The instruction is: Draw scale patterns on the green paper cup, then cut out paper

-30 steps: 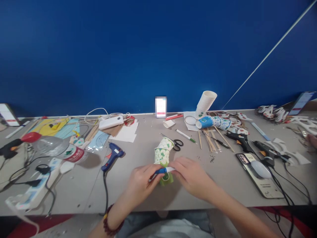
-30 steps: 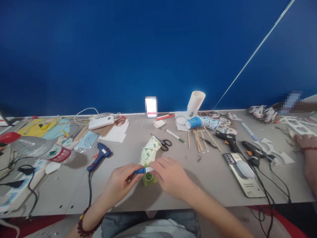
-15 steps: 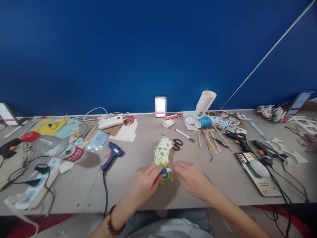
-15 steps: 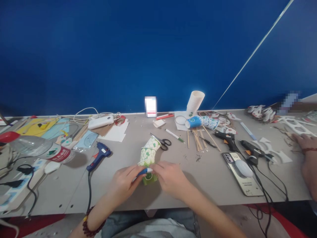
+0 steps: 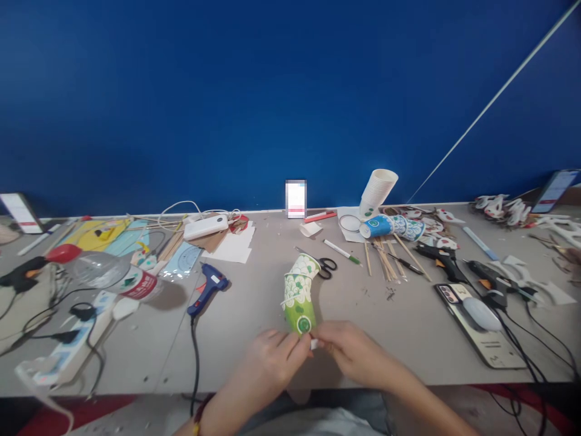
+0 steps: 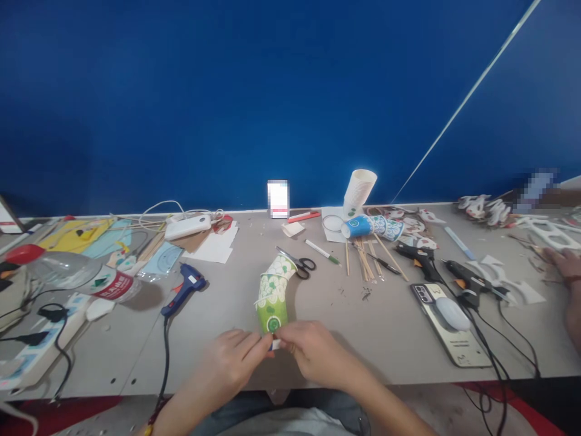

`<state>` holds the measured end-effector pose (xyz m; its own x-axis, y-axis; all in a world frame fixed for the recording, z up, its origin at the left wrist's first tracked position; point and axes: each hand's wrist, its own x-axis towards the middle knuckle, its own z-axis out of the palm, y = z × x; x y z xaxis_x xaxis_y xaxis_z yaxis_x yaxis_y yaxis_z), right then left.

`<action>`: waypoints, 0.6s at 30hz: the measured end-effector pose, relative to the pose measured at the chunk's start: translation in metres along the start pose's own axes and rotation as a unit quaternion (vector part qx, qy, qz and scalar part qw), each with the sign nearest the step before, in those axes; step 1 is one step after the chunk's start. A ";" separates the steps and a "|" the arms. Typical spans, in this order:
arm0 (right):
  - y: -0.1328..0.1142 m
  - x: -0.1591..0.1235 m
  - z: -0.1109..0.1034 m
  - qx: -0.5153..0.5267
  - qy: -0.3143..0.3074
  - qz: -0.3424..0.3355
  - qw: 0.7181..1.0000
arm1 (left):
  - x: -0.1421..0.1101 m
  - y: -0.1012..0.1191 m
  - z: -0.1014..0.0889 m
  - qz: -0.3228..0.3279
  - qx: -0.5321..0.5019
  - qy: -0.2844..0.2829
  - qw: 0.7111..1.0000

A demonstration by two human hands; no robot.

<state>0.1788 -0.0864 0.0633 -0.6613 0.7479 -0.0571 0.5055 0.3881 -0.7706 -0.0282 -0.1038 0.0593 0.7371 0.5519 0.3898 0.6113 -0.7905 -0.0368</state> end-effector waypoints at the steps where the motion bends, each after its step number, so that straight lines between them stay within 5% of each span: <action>1: 0.000 -0.001 0.001 0.008 -0.003 -0.005 1.000 | 0.000 0.001 -0.002 0.009 -0.004 -0.002 1.000; 11: 0.007 0.005 -0.019 0.043 -0.003 -0.061 0.997 | 0.030 -0.012 -0.004 0.018 -0.068 0.014 0.997; 15: 0.008 0.014 -0.035 0.019 0.077 -0.043 0.996 | 0.041 -0.030 -0.007 -0.038 -0.124 -0.019 0.991; 18: 0.013 0.019 -0.043 0.018 0.176 -0.020 0.984 | 0.051 -0.050 -0.003 -0.136 -0.258 -0.014 0.956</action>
<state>0.1966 -0.0439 0.0796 -0.4440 0.8754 0.1914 0.4597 0.4059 -0.7899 -0.0213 -0.0369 0.0836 0.5825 0.7572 0.2955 0.5635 -0.6382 0.5245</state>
